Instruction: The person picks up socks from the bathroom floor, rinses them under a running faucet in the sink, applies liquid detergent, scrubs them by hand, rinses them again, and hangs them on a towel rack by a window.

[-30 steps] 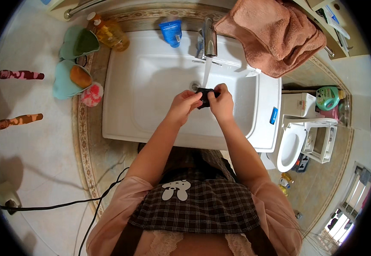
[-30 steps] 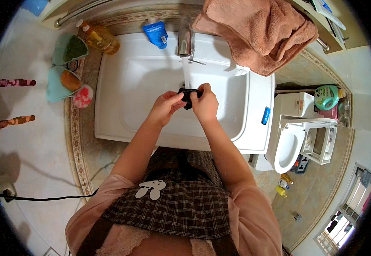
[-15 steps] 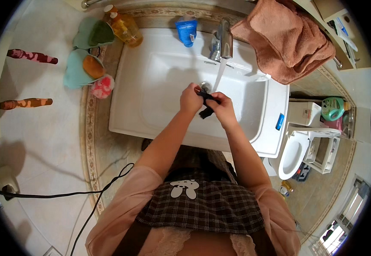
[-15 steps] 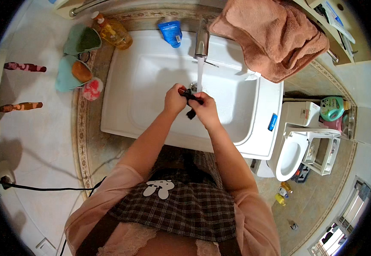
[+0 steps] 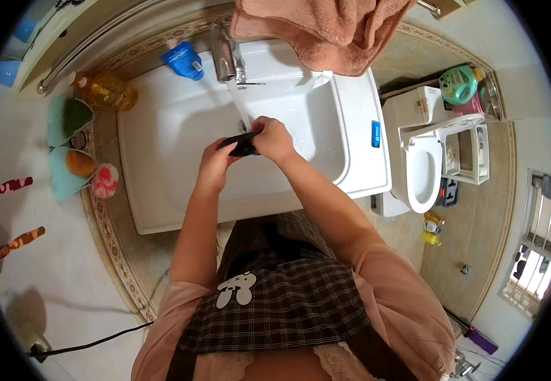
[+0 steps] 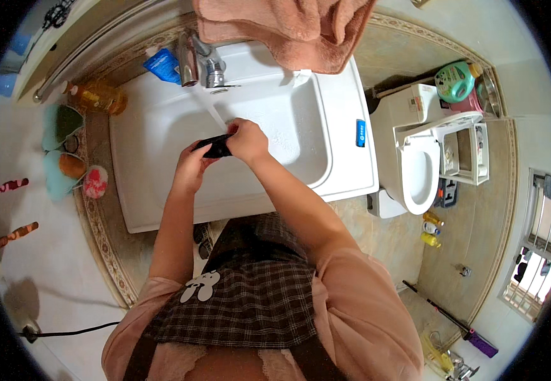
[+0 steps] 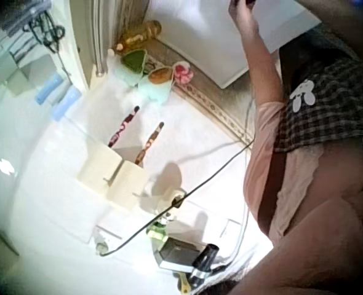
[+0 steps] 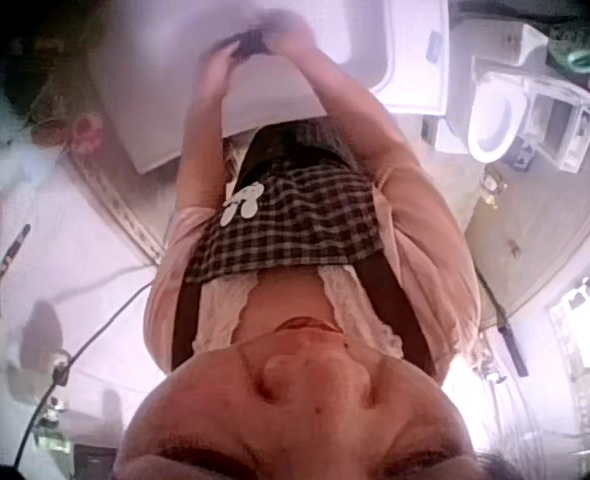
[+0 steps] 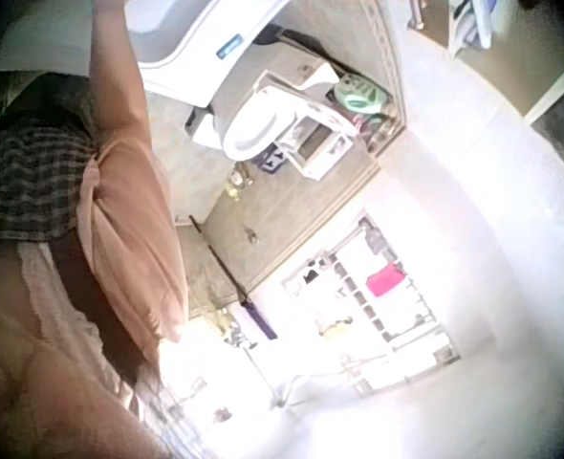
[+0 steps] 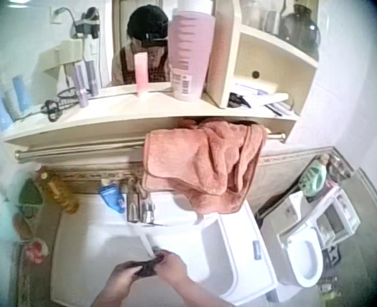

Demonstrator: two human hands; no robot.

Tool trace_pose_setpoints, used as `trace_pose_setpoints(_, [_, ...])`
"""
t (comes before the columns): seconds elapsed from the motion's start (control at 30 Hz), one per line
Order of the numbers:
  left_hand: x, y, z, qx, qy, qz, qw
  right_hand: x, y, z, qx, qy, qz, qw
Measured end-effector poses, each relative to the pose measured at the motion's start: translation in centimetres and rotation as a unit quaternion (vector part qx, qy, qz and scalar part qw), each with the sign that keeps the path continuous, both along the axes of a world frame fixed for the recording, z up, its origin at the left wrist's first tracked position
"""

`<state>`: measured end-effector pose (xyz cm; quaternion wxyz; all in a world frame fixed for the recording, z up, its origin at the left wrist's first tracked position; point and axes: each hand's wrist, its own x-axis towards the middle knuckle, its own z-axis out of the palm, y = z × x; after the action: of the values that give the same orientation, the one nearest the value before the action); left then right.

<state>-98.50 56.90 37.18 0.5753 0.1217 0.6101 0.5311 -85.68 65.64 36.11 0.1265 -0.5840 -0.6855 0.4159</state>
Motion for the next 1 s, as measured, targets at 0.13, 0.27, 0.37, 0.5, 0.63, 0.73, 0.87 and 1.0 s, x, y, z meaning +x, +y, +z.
trace_pose_setpoints(0.13, [0.1,-0.2,0.0,0.024,-0.092,-0.037,0.995,0.5,0.1,-3.0,-0.173,0.218,0.032,0.960])
trace_pose_setpoints(0.27, [0.1,1.9,-2.1,0.002,0.473,-0.157,0.867,0.9,1.3,-3.5,-0.075,0.200,0.045,0.976])
trace_pose_setpoints(0.37, [1.6,3.5,-0.7,-0.075,0.503,-0.180,0.842,1.1,1.5,-2.4,-0.091,0.267,-0.016,0.959])
trace_pose_setpoints(0.5, [1.6,4.5,-0.4,-0.156,0.469,-0.219,0.841,1.2,1.3,-0.9,-0.145,0.301,-0.047,0.941])
trace_pose_setpoints(0.63, [0.4,4.2,-2.4,-0.142,0.463,-0.167,0.859,1.0,0.4,1.2,-0.164,0.244,0.011,0.956])
trace_pose_setpoints(0.73, [-0.1,4.1,-1.6,-0.107,0.477,-0.221,0.844,1.2,-0.3,2.6,-0.011,0.044,0.111,0.993])
trace_pose_setpoints(0.87, [0.6,3.2,-1.1,-0.029,0.277,-0.203,0.939,1.3,-0.2,2.3,0.130,-0.170,0.194,0.957])
trace_pose_setpoints(1.0, [0.6,2.1,-1.1,-0.025,0.056,-0.129,0.990,1.2,0.6,1.4,0.151,-0.183,0.190,0.953])
